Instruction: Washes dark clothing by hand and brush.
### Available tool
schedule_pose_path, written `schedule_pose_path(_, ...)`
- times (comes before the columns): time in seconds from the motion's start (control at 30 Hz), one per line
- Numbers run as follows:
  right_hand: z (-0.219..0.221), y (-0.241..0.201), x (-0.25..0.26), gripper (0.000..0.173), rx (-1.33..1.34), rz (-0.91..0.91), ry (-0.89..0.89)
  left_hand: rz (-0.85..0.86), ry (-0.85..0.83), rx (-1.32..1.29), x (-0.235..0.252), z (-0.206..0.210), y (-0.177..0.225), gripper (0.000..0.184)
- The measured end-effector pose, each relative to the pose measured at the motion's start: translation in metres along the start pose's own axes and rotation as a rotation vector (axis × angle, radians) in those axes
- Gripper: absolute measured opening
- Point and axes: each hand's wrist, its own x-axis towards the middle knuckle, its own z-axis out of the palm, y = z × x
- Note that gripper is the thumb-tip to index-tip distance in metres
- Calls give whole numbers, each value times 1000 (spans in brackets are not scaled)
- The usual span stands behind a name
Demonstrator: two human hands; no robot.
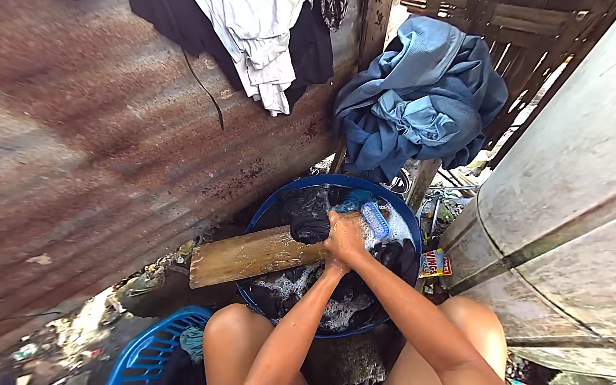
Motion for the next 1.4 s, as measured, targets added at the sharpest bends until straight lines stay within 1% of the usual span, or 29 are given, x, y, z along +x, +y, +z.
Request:
schedule_pose_path(0.03,5,3,-1,54,14,-37,30,-12,24,-28,1,1,-3,58)
schedule_pose_path(0.1,9,15,2,71,164,-198,92,-28,81,-115,5,-8,1,55)
schedule_pose_path(0.17,0,33,4,103,328,-312,12,-46,173,-375,7,-22,8,39)
schedule_pose_path(0.2,-4,43,4,120,368,-330,-62,-48,247,-531,11,-27,11,32)
schedule_pose_path(0.23,-8,50,3,133,380,-315,-121,-66,312,-636,17,-34,16,36)
schedule_pose_path(0.27,-9,54,3,140,366,-278,-146,-96,357,-751,21,-41,23,41)
schedule_pose_path(0.3,-7,54,2,143,358,-254,-124,-103,381,-852,22,-46,31,42)
schedule_pose_path(0.33,-3,53,2,143,392,-256,-69,-84,393,-936,22,-48,38,39)
schedule_pose_path(0.4,4,51,3,136,457,-290,15,2,382,-1045,19,-47,41,29)
schedule_pose_path(0.43,6,51,3,129,476,-307,31,51,376,-1073,19,-46,40,24)
schedule_pose_path(0.5,11,49,-1,104,496,-300,79,160,370,-1067,20,-43,35,13)
schedule_pose_path(0.53,15,49,-1,94,485,-290,107,195,360,-1034,20,-43,33,11)
schedule_pose_path(0.57,17,48,0,89,470,-272,111,215,342,-989,20,-45,31,12)
schedule_pose_path(0.63,17,44,3,87,426,-222,84,253,263,-866,17,-56,25,15)
schedule_pose_path(0.7,14,45,9,80,406,-233,112,345,191,-782,15,-65,17,21)
schedule_pose_path(0.73,11,49,14,76,425,-262,163,427,155,-723,17,-66,10,30)
schedule_pose_path(0.77,6,52,18,73,435,-283,204,494,123,-642,19,-65,1,50)
schedule_pose_path(0.8,1,53,21,74,444,-294,223,527,70,-549,22,-64,-9,79)
schedule_pose_path(0.83,-5,50,22,76,459,-298,216,532,11,-489,26,-62,-16,97)
schedule_pose_path(0.87,-9,45,22,77,465,-306,209,551,14,-429,31,-59,-18,93)
schedule_pose_path(0.93,-15,36,20,78,444,-355,194,579,58,-327,34,-58,-14,60)
schedule_pose_path(0.97,-15,34,20,77,421,-385,190,575,63,-291,32,-60,-12,50)
schedule_pose_path(1.03,-14,33,20,77,384,-407,183,573,79,-217,30,-65,-10,39)
schedule_pose_path(1.1,-13,32,18,83,414,-382,185,565,111,-171,32,-66,-11,30)
schedule_pose_path(1.2,-9,34,15,98,561,-428,253,574,252,-197,37,-64,-14,38)
schedule_pose_path(1.27,-4,40,16,109,587,-502,332,582,355,-227,35,-60,-9,37)
schedule_pose_path(1.33,0,49,21,112,600,-539,450,517,444,-233,32,-60,6,36)
schedule_pose_path(1.37,2,54,23,114,674,-508,466,465,488,-270,33,-62,17,39)
schedule_pose_path(1.4,4,60,22,114,787,-442,427,407,521,-358,36,-66,28,42)
